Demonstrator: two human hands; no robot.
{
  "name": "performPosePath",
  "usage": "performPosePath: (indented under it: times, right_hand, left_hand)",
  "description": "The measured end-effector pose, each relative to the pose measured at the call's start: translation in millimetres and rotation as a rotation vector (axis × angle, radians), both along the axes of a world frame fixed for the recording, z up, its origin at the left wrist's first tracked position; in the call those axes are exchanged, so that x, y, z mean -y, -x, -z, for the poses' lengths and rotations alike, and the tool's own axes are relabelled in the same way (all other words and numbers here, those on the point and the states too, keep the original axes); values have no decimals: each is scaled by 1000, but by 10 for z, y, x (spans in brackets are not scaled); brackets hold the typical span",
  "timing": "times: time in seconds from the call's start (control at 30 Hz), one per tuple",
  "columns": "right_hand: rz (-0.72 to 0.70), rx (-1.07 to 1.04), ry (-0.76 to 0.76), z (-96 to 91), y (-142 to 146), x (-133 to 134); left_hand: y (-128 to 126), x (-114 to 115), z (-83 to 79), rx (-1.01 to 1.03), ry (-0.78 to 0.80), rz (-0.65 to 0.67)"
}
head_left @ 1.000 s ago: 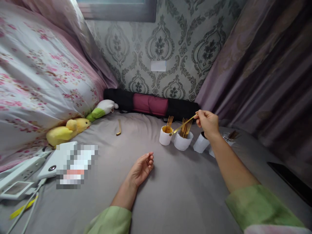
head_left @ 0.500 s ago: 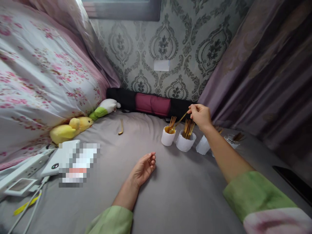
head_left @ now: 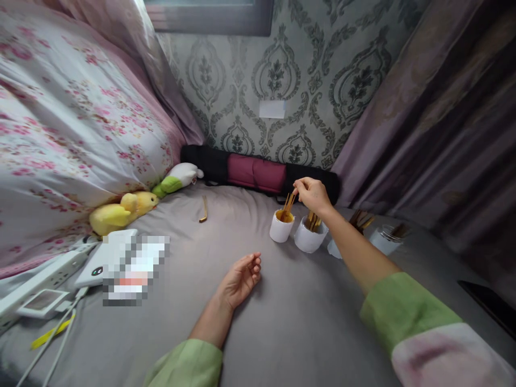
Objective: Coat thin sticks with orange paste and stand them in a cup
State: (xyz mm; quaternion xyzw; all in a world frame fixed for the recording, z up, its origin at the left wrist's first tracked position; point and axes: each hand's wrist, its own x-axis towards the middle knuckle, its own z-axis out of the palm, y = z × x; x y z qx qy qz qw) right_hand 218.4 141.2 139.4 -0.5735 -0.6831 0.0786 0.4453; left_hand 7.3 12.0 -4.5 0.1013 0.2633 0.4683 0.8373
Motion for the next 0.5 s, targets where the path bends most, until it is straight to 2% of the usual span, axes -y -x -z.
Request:
performPosePath:
  times: [0.5]
  right_hand:
    - [-21,97,101,102,146,-89]
  left_hand:
    - [-9,-5,-18,-3,-1,-9]
